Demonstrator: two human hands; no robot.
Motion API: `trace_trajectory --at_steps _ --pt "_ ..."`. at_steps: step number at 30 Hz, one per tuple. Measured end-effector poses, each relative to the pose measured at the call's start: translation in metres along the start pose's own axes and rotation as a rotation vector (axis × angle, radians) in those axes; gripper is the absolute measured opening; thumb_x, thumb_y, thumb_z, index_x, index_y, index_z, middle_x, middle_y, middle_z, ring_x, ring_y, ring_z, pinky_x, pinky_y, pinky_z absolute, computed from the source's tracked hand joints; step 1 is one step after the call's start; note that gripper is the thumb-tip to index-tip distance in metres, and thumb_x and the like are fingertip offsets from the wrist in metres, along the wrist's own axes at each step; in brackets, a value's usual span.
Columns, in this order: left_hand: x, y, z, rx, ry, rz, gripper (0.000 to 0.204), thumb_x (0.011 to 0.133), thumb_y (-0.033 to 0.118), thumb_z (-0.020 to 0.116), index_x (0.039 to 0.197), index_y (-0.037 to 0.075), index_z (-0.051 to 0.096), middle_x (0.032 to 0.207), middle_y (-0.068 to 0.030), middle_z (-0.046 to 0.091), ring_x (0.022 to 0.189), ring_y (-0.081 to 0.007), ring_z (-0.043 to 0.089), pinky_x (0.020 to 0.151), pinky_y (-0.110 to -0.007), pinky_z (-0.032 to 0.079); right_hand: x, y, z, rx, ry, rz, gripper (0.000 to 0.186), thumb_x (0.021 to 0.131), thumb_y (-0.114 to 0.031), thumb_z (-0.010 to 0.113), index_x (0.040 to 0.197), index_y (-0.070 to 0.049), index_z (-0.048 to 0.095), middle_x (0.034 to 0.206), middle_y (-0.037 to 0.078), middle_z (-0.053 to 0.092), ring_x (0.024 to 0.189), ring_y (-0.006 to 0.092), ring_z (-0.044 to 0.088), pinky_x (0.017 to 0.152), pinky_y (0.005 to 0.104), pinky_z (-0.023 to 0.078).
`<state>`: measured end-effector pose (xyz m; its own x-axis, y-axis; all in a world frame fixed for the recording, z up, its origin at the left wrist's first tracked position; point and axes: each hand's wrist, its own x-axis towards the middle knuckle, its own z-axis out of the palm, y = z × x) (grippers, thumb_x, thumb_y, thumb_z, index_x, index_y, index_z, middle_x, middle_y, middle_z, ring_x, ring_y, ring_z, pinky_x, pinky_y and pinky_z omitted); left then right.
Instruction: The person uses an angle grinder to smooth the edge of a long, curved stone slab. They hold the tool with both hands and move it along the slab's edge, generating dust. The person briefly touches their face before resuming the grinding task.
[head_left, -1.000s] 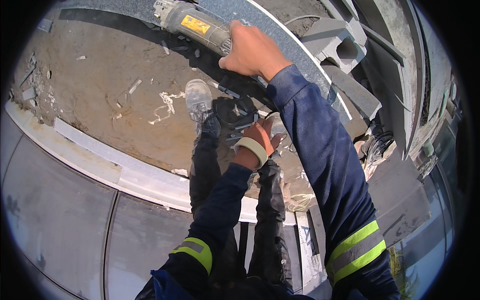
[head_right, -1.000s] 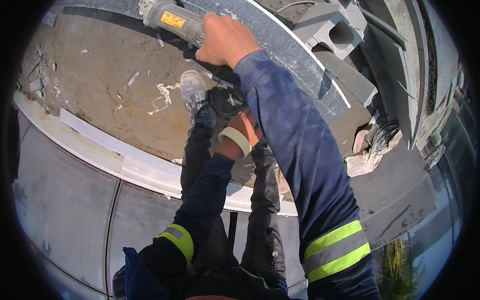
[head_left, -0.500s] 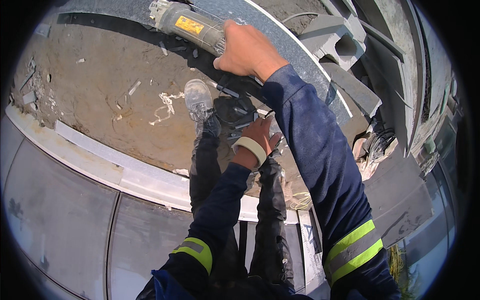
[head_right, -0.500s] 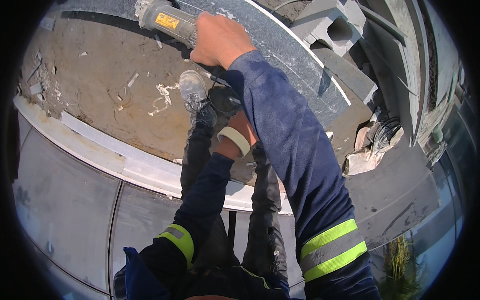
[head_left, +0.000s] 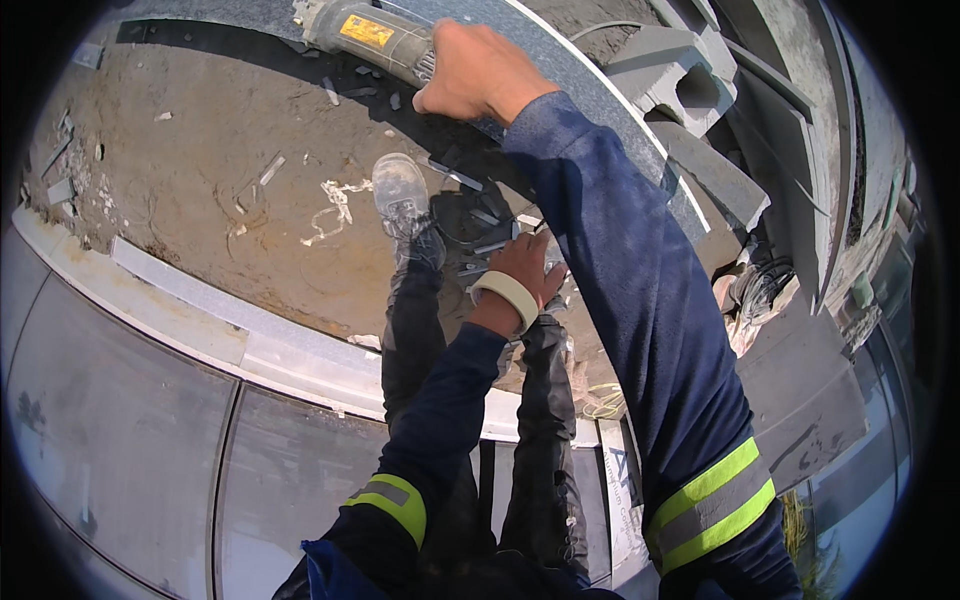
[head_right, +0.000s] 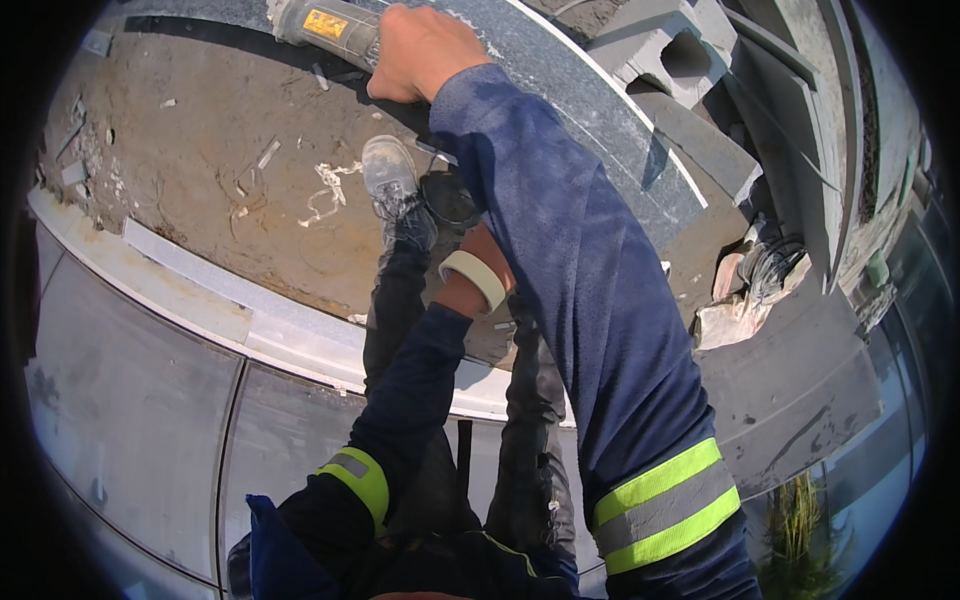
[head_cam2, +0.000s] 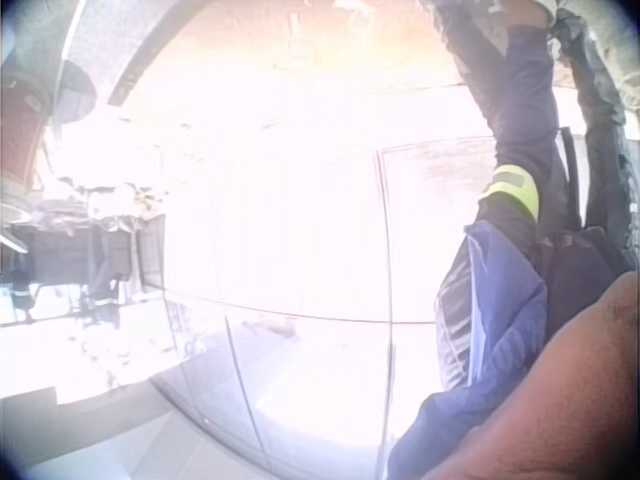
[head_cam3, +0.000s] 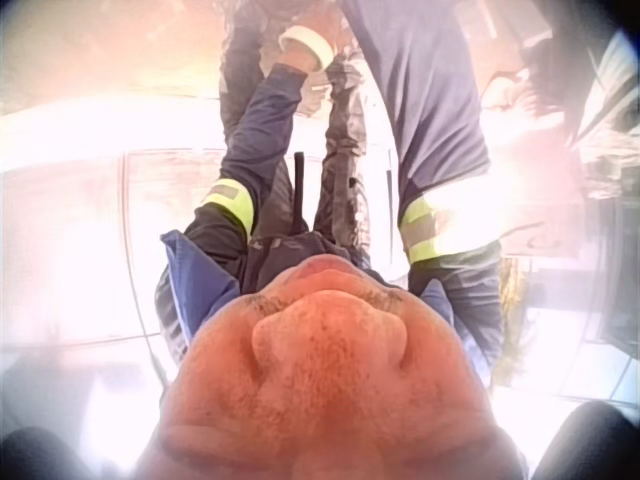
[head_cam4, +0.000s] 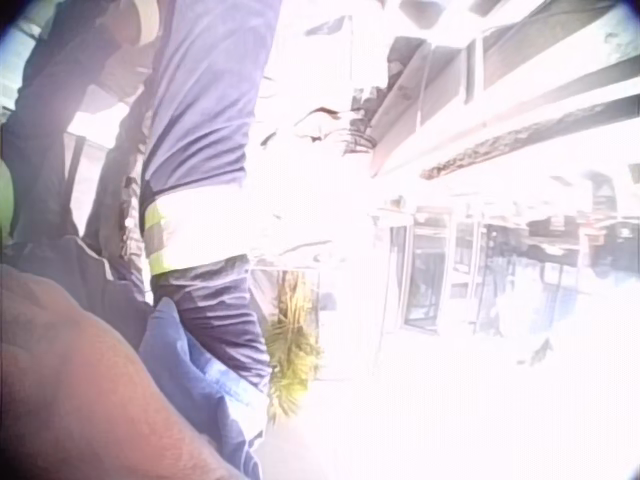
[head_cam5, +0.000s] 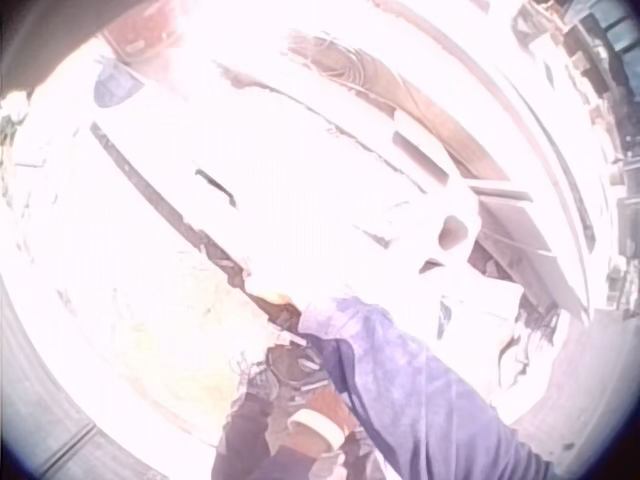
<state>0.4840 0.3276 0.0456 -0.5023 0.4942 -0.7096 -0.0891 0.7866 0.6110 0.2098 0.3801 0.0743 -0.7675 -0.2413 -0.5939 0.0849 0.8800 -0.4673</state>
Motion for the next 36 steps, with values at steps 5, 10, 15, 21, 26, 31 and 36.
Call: trace_trajectory --at_steps 5,10,15,21,26,31,36 --pt "-0.011 0.007 -0.015 -0.034 0.021 -0.031 0.069 0.101 0.046 0.066 0.152 0.001 0.053 0.139 -0.0256 0.062 0.126 -0.0432 0.064 0.104 -0.054 0.053 -0.036 0.011 0.002 0.039 0.022 0.039 0.066 0.073 -0.03 0.087 0.123 0.007 0.065 0.105 0.032 0.075 0.102 0.0477 0.075 0.092 0.0496 0.06" --pt "-0.008 0.009 -0.02 -0.08 -0.032 -0.06 0.069 0.101 0.046 0.065 0.152 0.001 0.053 0.14 -0.0261 0.061 0.126 -0.0438 0.064 0.104 -0.053 0.054 -0.043 0.018 0.001 0.029 0.016 0.028 0.065 0.073 -0.029 0.086 0.122 0.008 0.064 0.103 0.031 0.075 0.1 0.0477 0.075 0.091 0.0504 0.06" --pt "-0.006 0.014 -0.02 0.014 -0.097 -0.065 0.068 0.101 0.045 0.066 0.151 0.0 0.054 0.138 -0.0253 0.062 0.126 -0.0418 0.064 0.104 -0.053 0.053 -0.022 0.013 0.003 0.014 0.034 0.018 0.063 0.073 -0.03 0.085 0.119 0.008 0.068 0.106 0.033 0.075 0.102 0.0481 0.075 0.091 0.0504 0.061" --pt "-0.002 -0.011 0.011 0.02 0.041 0.053 0.068 0.1 0.045 0.067 0.149 0.0 0.054 0.135 -0.0244 0.064 0.124 -0.0412 0.065 0.103 -0.052 0.053 -0.01 -0.006 0.0 0.021 0.002 0.009 0.062 0.073 -0.03 0.085 0.12 0.007 0.068 0.107 0.033 0.075 0.102 0.048 0.075 0.091 0.0505 0.061" --pt "-0.008 0.007 -0.011 -0.011 0.026 -0.012 0.068 0.1 0.047 0.068 0.148 -0.001 0.056 0.133 -0.0245 0.065 0.121 -0.0417 0.066 0.099 -0.052 0.055 -0.043 0.017 0.002 0.044 0.027 0.049 0.064 0.073 -0.028 0.086 0.121 0.008 0.065 0.104 0.031 0.075 0.101 0.048 0.074 0.092 0.0507 0.06" --pt "-0.01 0.009 -0.015 -0.034 0.068 -0.016 0.068 0.1 0.047 0.067 0.148 0.0 0.055 0.131 -0.0248 0.067 0.121 -0.0425 0.066 0.098 -0.052 0.055 -0.044 0.018 0.0 0.048 -0.009 0.047 0.064 0.073 -0.028 0.086 0.12 0.009 0.064 0.104 0.032 0.075 0.102 0.0483 0.074 0.091 0.0512 0.059" --pt "-0.006 0.008 -0.008 -0.019 0.063 0.02 0.067 0.1 0.047 0.066 0.148 0.001 0.056 0.134 -0.0251 0.065 0.122 -0.0432 0.065 0.101 -0.052 0.054 -0.012 0.012 0.002 0.023 0.022 0.01 0.068 0.072 -0.03 0.086 0.122 0.01 0.064 0.105 0.032 0.075 0.101 0.0486 0.074 0.091 0.051 0.06"
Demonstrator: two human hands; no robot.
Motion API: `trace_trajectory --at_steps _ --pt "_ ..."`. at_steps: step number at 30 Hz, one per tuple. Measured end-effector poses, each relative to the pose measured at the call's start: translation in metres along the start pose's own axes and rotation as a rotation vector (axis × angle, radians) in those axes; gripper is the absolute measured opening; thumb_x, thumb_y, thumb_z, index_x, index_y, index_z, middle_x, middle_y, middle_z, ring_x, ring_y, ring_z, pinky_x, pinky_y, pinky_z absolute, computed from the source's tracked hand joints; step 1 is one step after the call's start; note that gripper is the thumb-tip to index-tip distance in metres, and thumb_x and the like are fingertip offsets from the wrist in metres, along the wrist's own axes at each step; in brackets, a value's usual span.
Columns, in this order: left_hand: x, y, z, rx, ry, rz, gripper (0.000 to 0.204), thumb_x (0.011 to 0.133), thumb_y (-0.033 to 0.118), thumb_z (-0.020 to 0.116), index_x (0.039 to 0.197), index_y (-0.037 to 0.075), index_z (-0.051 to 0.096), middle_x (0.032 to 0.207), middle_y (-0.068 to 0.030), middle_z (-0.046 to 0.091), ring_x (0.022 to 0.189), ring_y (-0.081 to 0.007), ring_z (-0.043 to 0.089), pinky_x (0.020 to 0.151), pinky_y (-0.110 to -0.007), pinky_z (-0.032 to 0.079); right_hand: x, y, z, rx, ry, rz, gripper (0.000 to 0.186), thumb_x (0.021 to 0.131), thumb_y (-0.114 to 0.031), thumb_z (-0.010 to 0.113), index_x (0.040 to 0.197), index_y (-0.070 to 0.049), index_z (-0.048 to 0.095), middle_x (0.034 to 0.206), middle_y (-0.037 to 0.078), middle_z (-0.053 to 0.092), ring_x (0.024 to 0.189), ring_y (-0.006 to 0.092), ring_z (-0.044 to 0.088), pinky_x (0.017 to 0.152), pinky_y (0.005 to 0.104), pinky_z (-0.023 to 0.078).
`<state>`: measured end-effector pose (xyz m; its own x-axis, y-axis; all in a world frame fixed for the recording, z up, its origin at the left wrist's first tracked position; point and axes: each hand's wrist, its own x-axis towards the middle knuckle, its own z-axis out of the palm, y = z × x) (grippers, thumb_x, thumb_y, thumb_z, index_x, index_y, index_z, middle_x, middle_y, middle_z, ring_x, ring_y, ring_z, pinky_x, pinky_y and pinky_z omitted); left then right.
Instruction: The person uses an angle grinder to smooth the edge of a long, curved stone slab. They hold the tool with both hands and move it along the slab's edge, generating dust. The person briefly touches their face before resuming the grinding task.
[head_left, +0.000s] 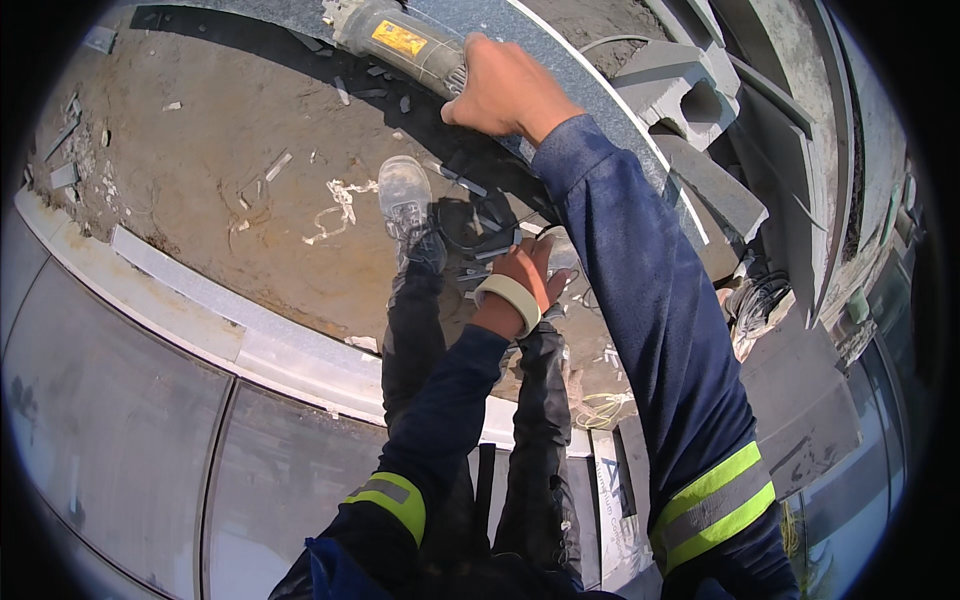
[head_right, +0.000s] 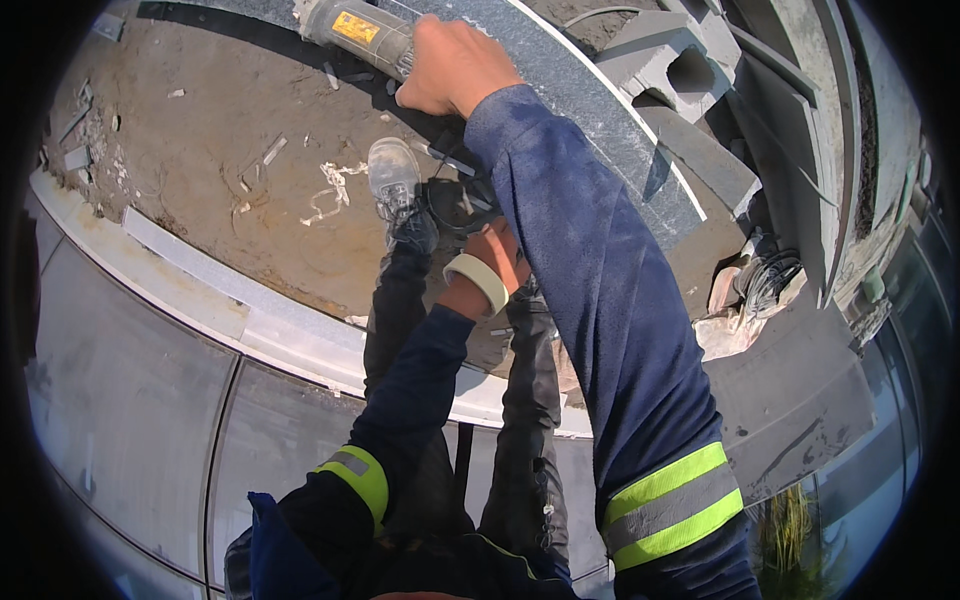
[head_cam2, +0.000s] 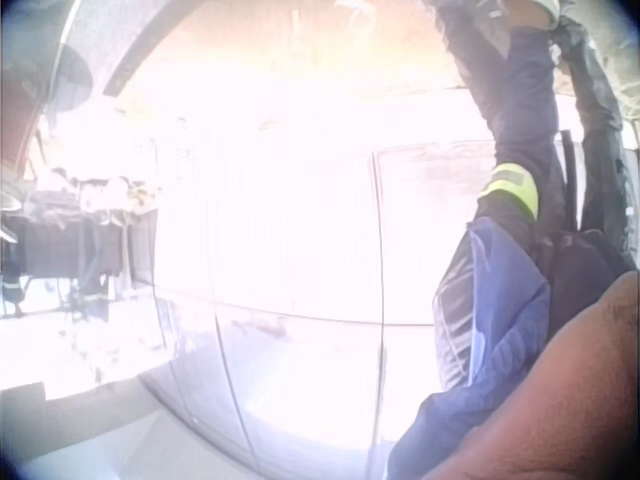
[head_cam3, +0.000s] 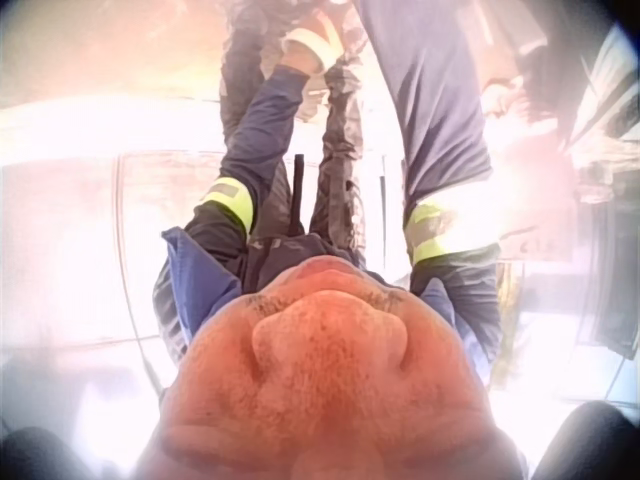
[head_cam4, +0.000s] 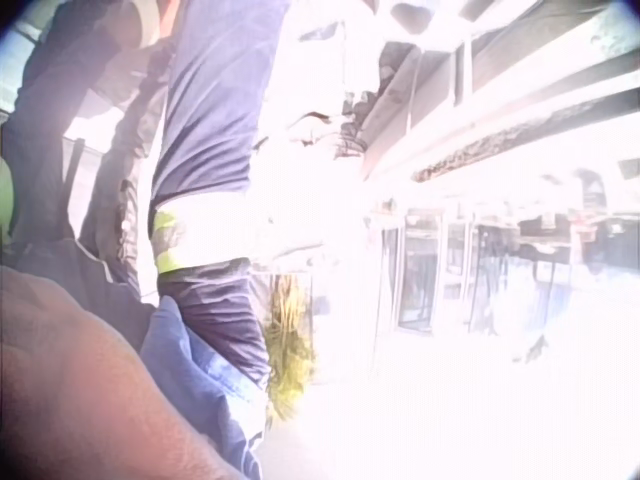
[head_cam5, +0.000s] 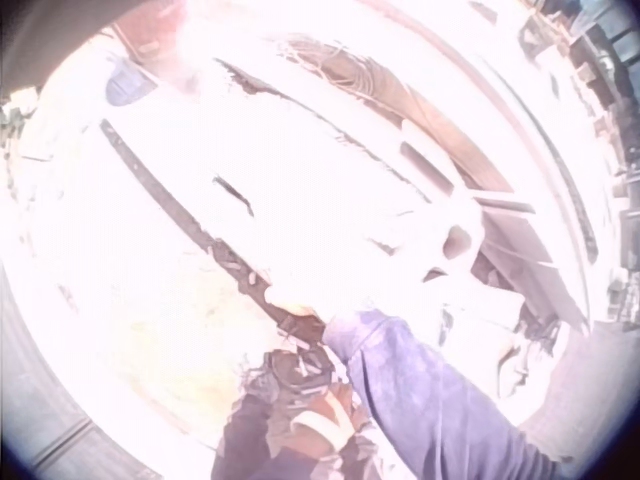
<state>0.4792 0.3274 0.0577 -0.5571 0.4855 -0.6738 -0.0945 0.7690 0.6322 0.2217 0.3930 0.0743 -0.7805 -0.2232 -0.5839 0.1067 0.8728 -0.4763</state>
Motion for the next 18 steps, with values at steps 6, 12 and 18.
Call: trace_trajectory --at_steps 6,12,18 --pt "-0.005 -0.007 0.004 0.035 -0.011 -0.017 0.07 0.101 0.05 0.064 0.151 0.003 0.053 0.137 -0.0251 0.063 0.123 -0.0424 0.065 0.104 -0.052 0.053 -0.007 -0.008 -0.005 0.003 -0.022 0.005 0.067 0.072 -0.031 0.086 0.122 0.01 0.064 0.105 0.033 0.075 0.102 0.0484 0.074 0.092 0.0496 0.06" --pt "-0.002 0.008 -0.016 -0.008 -0.09 -0.149 0.069 0.102 0.05 0.065 0.155 0.008 0.05 0.139 -0.0248 0.063 0.128 -0.0431 0.063 0.108 -0.053 0.05 -0.034 0.006 -0.009 0.015 -0.036 0.037 0.061 0.073 -0.027 0.086 0.114 0.011 0.062 0.099 0.033 0.074 0.098 0.0499 0.073 0.09 0.0511 0.058" --pt "-0.004 0.006 -0.015 0.031 -0.09 -0.14 0.07 0.103 0.052 0.061 0.155 0.007 0.049 0.139 -0.0227 0.063 0.128 -0.0407 0.064 0.106 -0.053 0.051 -0.017 0.001 -0.006 0.016 -0.04 0.038 0.062 0.072 -0.027 0.086 0.118 0.009 0.064 0.104 0.033 0.074 0.102 0.0488 0.074 0.091 0.0512 0.059"
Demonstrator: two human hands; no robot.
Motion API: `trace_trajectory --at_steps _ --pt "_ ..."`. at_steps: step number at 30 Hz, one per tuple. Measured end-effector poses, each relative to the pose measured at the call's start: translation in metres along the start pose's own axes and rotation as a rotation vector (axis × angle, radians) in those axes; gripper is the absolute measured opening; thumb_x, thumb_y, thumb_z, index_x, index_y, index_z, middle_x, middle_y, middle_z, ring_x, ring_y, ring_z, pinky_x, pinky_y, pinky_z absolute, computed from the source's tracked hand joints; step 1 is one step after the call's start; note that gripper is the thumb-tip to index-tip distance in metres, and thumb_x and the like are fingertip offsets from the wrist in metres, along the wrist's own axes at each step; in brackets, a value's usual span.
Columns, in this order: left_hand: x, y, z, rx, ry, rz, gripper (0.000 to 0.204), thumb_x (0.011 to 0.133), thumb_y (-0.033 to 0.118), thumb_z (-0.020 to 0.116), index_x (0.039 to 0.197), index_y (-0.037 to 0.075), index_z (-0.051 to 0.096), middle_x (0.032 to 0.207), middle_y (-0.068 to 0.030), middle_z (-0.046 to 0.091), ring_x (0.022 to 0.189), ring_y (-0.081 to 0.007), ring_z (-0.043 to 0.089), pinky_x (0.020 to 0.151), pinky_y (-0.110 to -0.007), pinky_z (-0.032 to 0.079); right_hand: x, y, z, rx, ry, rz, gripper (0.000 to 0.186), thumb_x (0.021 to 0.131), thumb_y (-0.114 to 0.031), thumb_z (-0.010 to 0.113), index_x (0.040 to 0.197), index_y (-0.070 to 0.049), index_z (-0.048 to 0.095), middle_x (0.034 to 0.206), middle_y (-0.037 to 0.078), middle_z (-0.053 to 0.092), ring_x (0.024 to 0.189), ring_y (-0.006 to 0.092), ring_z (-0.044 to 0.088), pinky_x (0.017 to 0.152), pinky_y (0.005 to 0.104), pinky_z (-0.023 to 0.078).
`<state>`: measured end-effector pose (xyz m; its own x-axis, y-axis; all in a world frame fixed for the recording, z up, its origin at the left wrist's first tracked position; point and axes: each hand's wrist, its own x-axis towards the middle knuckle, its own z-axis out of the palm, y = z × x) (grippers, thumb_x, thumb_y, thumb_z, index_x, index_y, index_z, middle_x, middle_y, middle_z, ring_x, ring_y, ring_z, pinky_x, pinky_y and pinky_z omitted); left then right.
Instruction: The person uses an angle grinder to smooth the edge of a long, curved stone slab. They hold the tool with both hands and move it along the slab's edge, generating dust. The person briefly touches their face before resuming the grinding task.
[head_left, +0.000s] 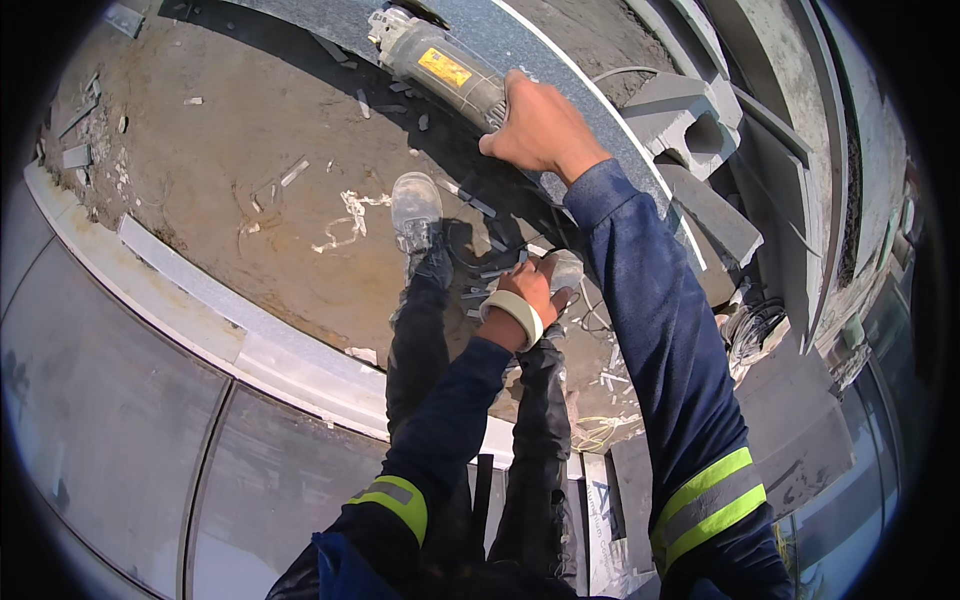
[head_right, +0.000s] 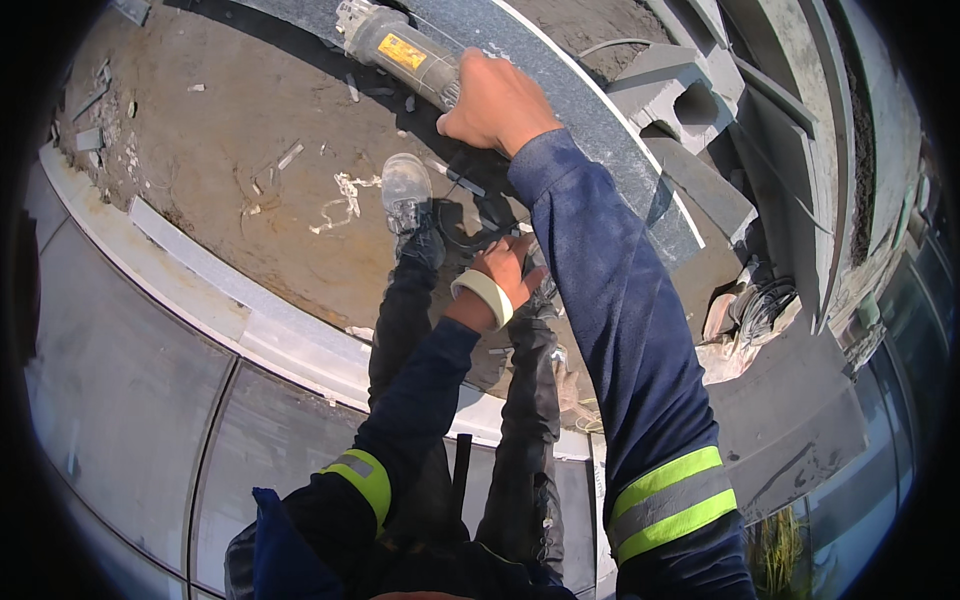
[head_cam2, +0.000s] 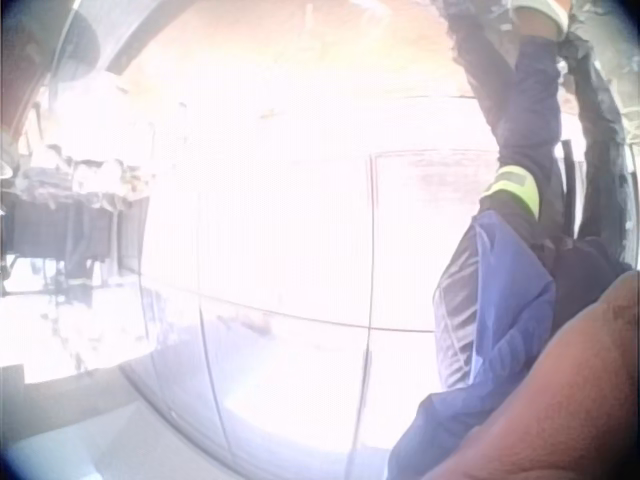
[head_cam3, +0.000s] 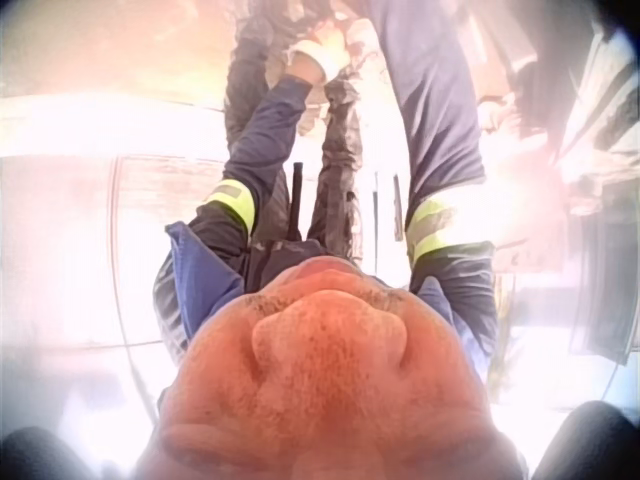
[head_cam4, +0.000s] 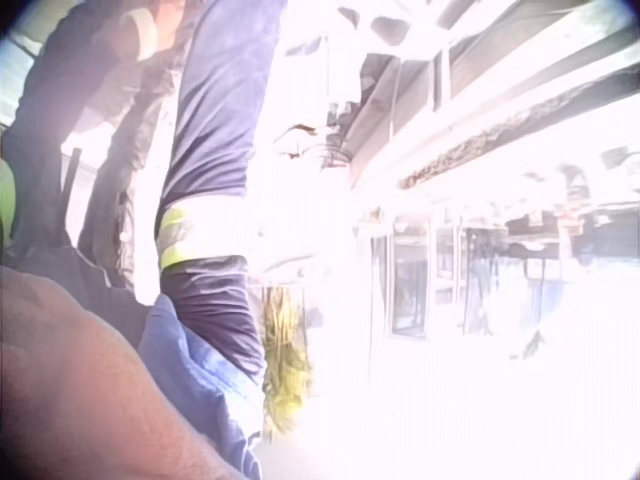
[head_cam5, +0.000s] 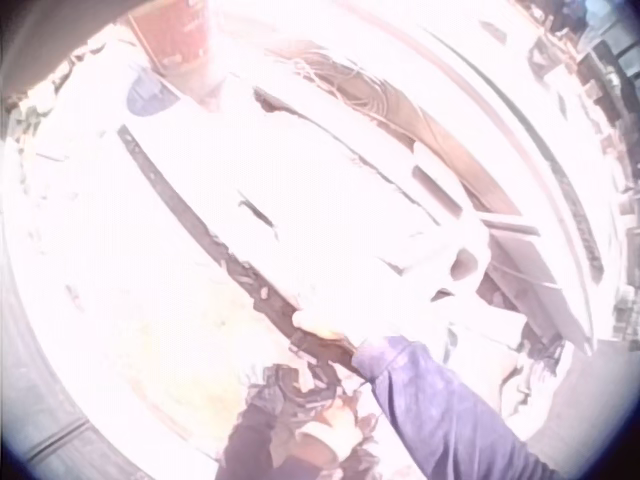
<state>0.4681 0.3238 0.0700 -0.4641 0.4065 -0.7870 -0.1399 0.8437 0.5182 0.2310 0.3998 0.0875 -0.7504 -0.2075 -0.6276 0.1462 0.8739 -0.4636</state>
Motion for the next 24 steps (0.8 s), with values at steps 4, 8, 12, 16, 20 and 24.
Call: trace_trajectory --at_steps 4,8,12,16,20,24 --pt "0.002 -0.009 0.008 -0.023 0.042 0.071 0.071 0.103 0.054 0.061 0.156 0.007 0.049 0.141 -0.0226 0.062 0.129 -0.0409 0.063 0.107 -0.054 0.05 0.016 -0.009 0.003 -0.007 0.005 0.021 0.062 0.072 -0.025 0.085 0.123 0.006 0.067 0.112 0.031 0.075 0.107 0.0469 0.075 0.095 0.0504 0.061" --pt "0.005 -0.01 0.009 -0.009 0.041 0.044 0.072 0.102 0.053 0.062 0.156 0.008 0.049 0.141 -0.0228 0.062 0.129 -0.0414 0.063 0.107 -0.055 0.05 0.006 -0.008 -0.001 -0.013 0.001 -0.016 0.062 0.072 -0.025 0.085 0.122 0.006 0.066 0.111 0.032 0.075 0.107 0.0471 0.075 0.094 0.0504 0.061" --pt "0.002 -0.002 0.003 -0.022 0.053 0.005 0.07 0.102 0.051 0.065 0.155 0.009 0.05 0.139 -0.0234 0.063 0.129 -0.0418 0.063 0.107 -0.056 0.05 -0.02 0.005 -0.001 -0.004 -0.011 0.013 0.063 0.072 -0.026 0.085 0.121 0.008 0.064 0.107 0.032 0.075 0.104 0.0483 0.074 0.092 0.0509 0.06" --pt "0.003 0.002 0.0 -0.024 0.058 0.016 0.069 0.101 0.05 0.065 0.154 0.009 0.051 0.137 -0.0239 0.064 0.128 -0.042 0.063 0.107 -0.056 0.05 -0.027 0.012 0.001 0.003 0.008 0.004 0.062 0.072 -0.028 0.086 0.115 0.01 0.061 0.102 0.033 0.074 0.1 0.0503 0.073 0.089 0.052 0.059" --pt "0.002 -0.003 0.007 -0.032 0.04 0.041 0.07 0.101 0.05 0.065 0.154 0.006 0.051 0.139 -0.0239 0.063 0.127 -0.042 0.064 0.105 -0.055 0.051 -0.007 0.01 0.009 0.009 0.055 -0.041 0.062 0.073 -0.029 0.086 0.116 0.009 0.063 0.103 0.032 0.075 0.101 0.0501 0.073 0.09 0.0522 0.059" --pt "0.001 -0.006 0.015 0.016 0.077 0.106 0.07 0.102 0.05 0.063 0.153 0.004 0.051 0.14 -0.0234 0.064 0.124 -0.0421 0.066 0.103 -0.053 0.052 0.01 0.002 0.011 -0.008 0.06 -0.05 0.063 0.073 -0.03 0.086 0.118 0.008 0.065 0.105 0.032 0.075 0.102 0.0491 0.074 0.092 0.0506 0.06"
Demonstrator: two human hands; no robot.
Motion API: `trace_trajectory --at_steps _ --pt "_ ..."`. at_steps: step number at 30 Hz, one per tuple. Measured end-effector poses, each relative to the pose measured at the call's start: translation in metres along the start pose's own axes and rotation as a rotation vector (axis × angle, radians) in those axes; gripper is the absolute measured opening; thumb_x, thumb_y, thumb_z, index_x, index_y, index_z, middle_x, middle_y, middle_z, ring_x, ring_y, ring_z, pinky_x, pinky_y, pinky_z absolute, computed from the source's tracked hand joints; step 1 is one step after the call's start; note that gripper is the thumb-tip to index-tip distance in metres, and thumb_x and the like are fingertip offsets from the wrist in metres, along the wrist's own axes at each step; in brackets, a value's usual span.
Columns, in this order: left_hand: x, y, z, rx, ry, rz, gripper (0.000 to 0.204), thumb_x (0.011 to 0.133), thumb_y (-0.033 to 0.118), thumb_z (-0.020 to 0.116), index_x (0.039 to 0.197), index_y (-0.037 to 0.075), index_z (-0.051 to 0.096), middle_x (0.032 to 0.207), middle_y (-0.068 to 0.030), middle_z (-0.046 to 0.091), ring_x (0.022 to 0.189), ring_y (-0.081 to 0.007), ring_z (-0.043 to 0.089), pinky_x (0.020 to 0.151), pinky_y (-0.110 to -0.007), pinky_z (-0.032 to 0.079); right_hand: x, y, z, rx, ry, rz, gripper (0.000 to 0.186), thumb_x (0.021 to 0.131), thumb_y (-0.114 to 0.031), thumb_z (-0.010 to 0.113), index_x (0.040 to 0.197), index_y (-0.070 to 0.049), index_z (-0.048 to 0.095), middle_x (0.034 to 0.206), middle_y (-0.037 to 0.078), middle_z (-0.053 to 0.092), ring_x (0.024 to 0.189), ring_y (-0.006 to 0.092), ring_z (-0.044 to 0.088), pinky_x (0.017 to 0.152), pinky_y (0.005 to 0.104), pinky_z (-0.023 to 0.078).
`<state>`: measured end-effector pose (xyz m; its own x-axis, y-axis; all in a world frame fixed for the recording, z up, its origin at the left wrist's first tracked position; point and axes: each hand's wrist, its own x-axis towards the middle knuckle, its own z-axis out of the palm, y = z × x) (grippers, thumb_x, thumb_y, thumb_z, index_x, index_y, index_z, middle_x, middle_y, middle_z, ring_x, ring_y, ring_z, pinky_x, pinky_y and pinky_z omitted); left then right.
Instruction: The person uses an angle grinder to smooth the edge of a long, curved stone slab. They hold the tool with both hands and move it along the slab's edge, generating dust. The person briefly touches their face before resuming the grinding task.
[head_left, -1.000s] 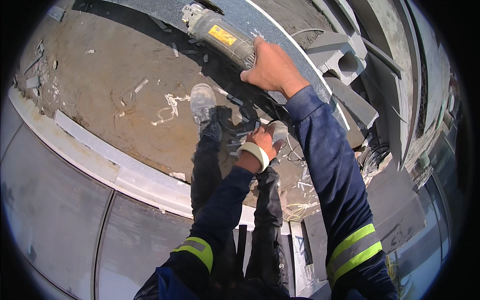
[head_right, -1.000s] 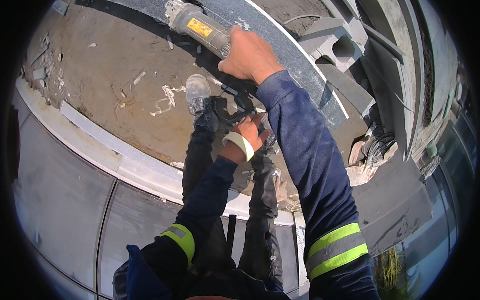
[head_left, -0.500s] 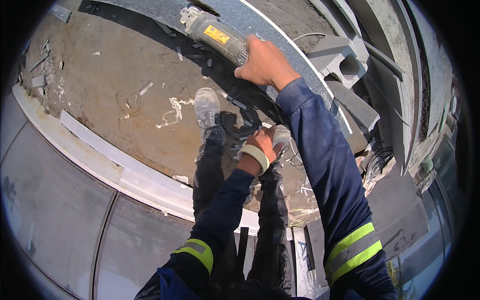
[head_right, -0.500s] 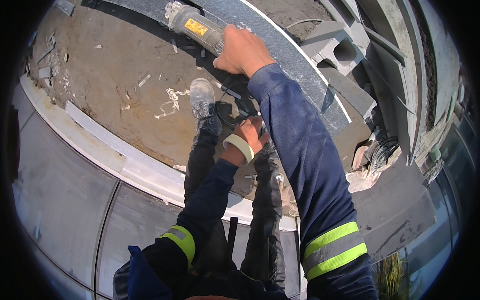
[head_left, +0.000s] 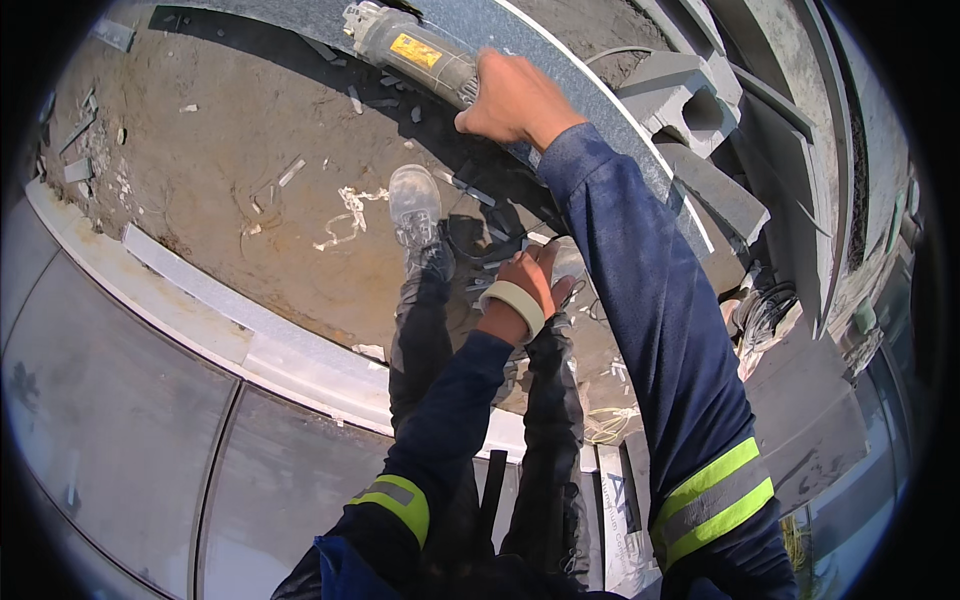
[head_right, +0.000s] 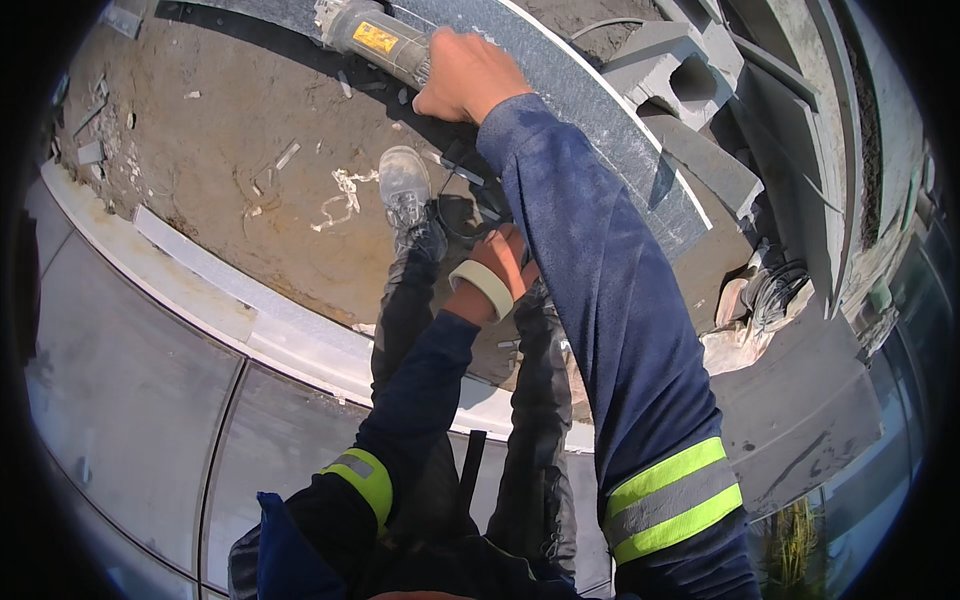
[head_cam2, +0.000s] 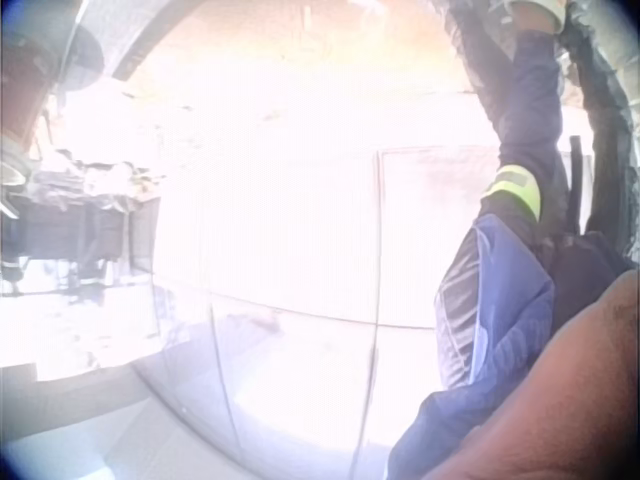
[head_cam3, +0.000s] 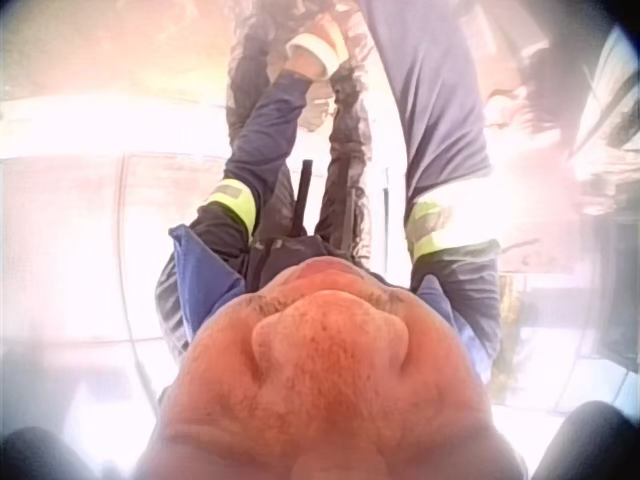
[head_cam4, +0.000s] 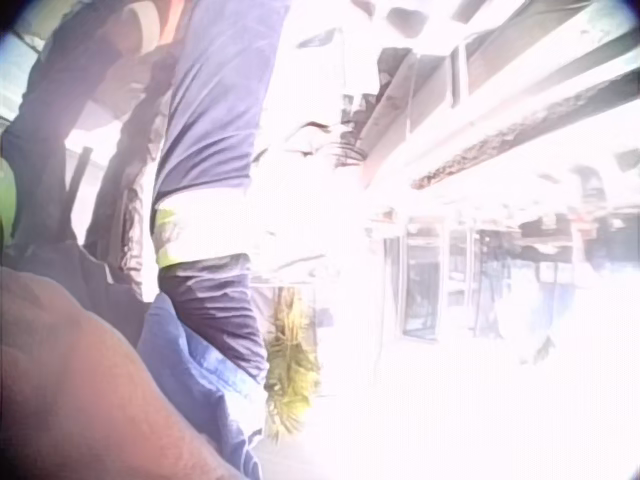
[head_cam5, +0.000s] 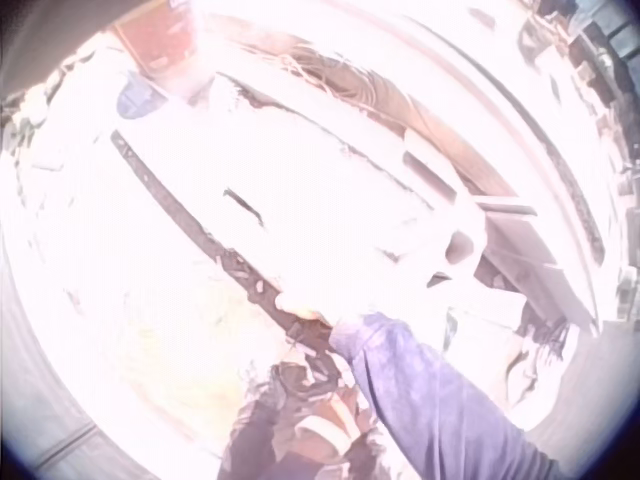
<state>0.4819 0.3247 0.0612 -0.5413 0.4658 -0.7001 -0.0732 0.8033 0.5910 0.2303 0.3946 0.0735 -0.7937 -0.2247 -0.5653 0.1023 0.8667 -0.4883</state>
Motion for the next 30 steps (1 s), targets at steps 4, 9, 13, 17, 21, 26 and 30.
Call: trace_trajectory --at_steps 4,9,13,17,21,26,30 --pt "-0.001 -0.002 0.004 0.009 -0.011 -0.004 0.069 0.102 0.05 0.062 0.153 0.003 0.052 0.138 -0.0237 0.065 0.122 -0.0426 0.067 0.102 -0.052 0.053 -0.004 -0.001 -0.005 -0.015 -0.014 0.01 0.065 0.073 -0.03 0.086 0.12 0.008 0.066 0.105 0.032 0.075 0.102 0.0484 0.074 0.092 0.0501 0.06" --pt "-0.001 0.002 0.001 -0.02 -0.001 -0.045 0.071 0.101 0.052 0.065 0.152 0.004 0.053 0.136 -0.024 0.066 0.121 -0.0418 0.067 0.102 -0.052 0.053 -0.032 0.011 -0.004 0.001 -0.031 0.045 0.064 0.072 -0.029 0.086 0.12 0.009 0.064 0.104 0.032 0.075 0.101 0.0483 0.074 0.09 0.0511 0.059" --pt "0.001 -0.001 -0.002 -0.017 -0.02 -0.052 0.073 0.1 0.053 0.066 0.153 0.004 0.053 0.134 -0.0237 0.066 0.121 -0.0417 0.067 0.102 -0.052 0.053 -0.036 0.009 -0.006 0.005 -0.034 0.056 0.064 0.073 -0.028 0.086 0.119 0.009 0.064 0.104 0.032 0.075 0.101 0.0486 0.074 0.09 0.0512 0.059" --pt "0.001 -0.001 0.004 -0.001 -0.018 -0.02 0.07 0.102 0.05 0.064 0.153 0.003 0.052 0.136 -0.0249 0.065 0.122 -0.0426 0.066 0.102 -0.053 0.053 -0.018 0.007 -0.003 0.008 -0.004 0.022 0.063 0.073 -0.029 0.086 0.12 0.008 0.064 0.105 0.032 0.075 0.102 0.0485 0.074 0.091 0.0514 0.059" --pt "-0.002 -0.01 0.013 0.092 0.072 0.079 0.068 0.103 0.047 0.063 0.153 0.003 0.052 0.138 -0.0262 0.063 0.123 -0.0433 0.066 0.102 -0.053 0.053 -0.003 -0.003 -0.002 -0.015 -0.028 0.021 0.063 0.073 -0.03 0.086 0.12 0.007 0.065 0.106 0.032 0.075 0.102 0.0478 0.074 0.091 0.0507 0.06" --pt "-0.001 -0.007 0.008 0.001 0.005 -0.005 0.069 0.101 0.049 0.064 0.151 0.002 0.053 0.135 -0.0257 0.065 0.122 -0.0423 0.067 0.102 -0.053 0.054 -0.025 0.002 -0.006 0.007 -0.045 0.053 0.062 0.074 -0.029 0.086 0.12 0.007 0.065 0.106 0.032 0.075 0.103 0.0478 0.074 0.092 0.0506 0.059" --pt "0.002 0.006 -0.005 -0.031 -0.054 -0.071 0.07 0.1 0.05 0.066 0.151 0.003 0.054 0.132 -0.0255 0.067 0.118 -0.0417 0.069 0.101 -0.052 0.055 -0.048 0.017 -0.009 -0.015 -0.039 0.075 0.062 0.074 -0.028 0.085 0.12 0.008 0.064 0.104 0.032 0.075 0.102 0.0486 0.073 0.092 0.0514 0.058"
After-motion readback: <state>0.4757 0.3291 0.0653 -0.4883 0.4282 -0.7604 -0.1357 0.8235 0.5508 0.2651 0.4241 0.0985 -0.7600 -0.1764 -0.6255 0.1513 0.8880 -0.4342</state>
